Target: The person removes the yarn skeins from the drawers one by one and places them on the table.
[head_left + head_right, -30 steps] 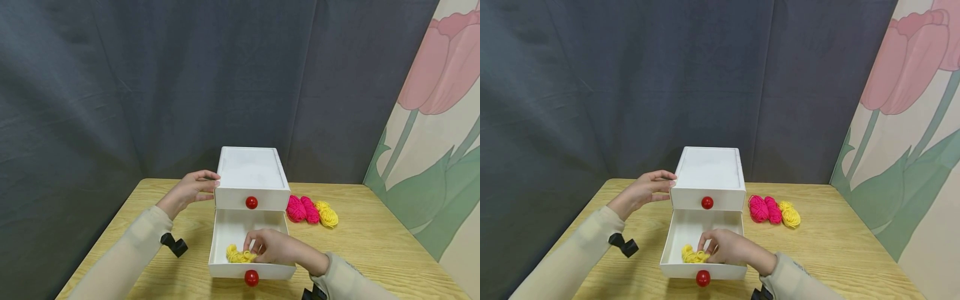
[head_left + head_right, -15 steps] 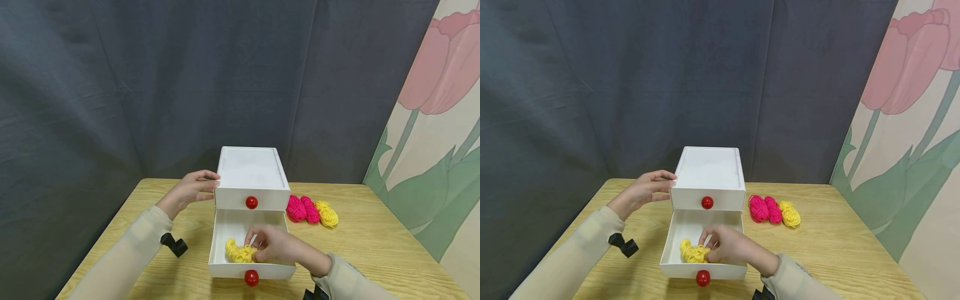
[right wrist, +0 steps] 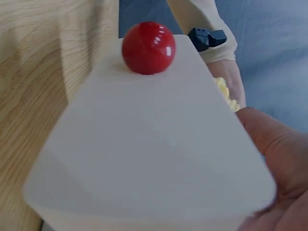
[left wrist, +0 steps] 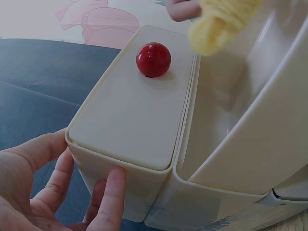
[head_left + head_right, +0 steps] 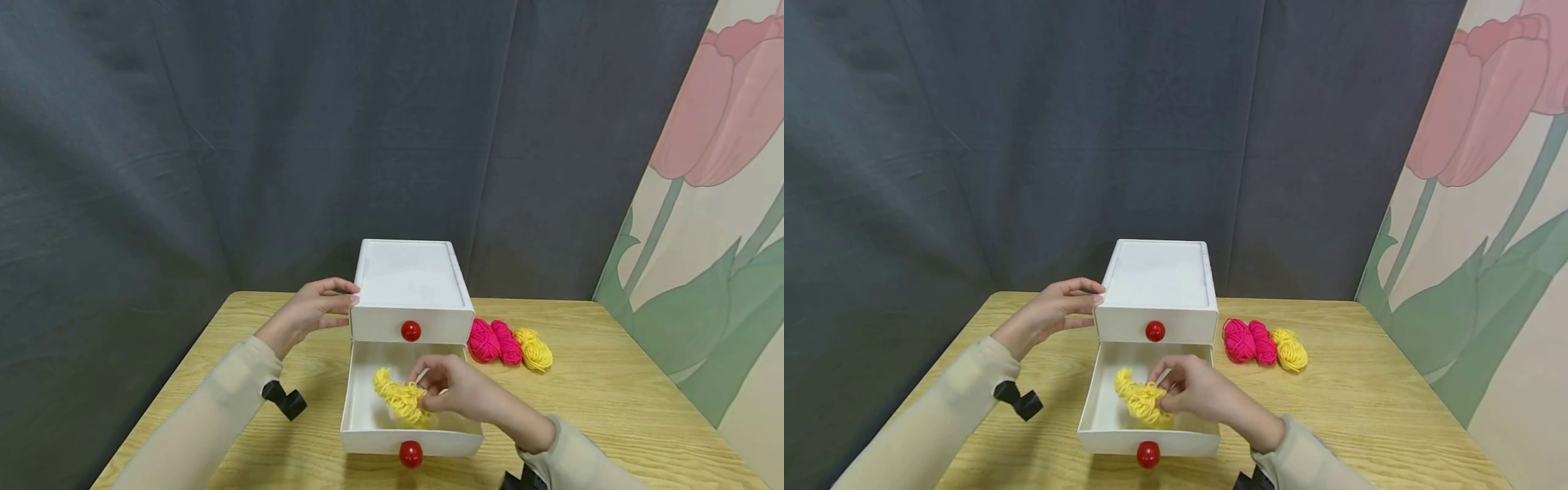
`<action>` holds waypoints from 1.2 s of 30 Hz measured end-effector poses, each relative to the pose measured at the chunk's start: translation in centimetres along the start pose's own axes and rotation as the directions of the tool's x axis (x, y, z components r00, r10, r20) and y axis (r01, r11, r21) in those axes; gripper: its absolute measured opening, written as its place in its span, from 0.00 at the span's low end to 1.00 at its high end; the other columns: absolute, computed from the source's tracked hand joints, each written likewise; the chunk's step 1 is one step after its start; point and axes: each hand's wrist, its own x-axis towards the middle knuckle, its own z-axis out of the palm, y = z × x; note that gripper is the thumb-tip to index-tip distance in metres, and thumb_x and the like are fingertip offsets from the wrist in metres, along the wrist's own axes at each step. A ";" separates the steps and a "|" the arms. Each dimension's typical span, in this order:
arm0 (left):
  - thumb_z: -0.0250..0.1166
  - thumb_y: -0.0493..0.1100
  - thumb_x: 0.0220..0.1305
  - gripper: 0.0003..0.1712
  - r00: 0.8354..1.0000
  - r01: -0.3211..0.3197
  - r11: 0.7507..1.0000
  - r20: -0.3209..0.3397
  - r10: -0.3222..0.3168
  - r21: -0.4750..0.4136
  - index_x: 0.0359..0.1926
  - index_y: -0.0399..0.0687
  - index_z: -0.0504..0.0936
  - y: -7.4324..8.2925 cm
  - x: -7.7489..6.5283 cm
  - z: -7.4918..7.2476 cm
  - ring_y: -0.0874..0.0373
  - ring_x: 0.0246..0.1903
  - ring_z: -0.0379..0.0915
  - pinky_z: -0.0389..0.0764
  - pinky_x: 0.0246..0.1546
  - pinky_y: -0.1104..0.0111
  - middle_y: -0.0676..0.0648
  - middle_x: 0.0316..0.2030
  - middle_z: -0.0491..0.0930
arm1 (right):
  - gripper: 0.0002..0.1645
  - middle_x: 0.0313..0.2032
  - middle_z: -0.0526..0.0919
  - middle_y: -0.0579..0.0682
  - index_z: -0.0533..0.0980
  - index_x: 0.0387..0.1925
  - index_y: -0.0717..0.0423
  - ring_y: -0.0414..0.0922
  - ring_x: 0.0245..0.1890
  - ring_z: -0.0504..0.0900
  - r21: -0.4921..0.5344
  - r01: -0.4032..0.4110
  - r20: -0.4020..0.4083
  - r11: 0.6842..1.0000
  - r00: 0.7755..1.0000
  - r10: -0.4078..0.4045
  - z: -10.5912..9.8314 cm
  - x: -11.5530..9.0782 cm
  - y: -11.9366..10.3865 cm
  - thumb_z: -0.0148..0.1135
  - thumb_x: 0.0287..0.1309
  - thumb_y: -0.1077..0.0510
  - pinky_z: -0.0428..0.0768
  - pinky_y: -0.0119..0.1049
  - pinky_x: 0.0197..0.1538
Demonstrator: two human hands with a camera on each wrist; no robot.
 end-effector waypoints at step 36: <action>0.65 0.39 0.64 0.17 1.000 0.008 1.000 0.003 -0.008 0.018 0.53 0.44 0.76 0.1 -0.3 -0.1 0.55 0.41 0.78 0.82 0.50 0.58 0.46 0.46 0.78 | 0.21 0.36 0.85 0.38 0.78 0.42 0.48 0.36 0.33 0.83 0.033 0.243 -0.548 0.970 0.816 -0.185 -9.7 -5.8 -2.1 0.59 0.57 0.76 0.82 0.24 0.39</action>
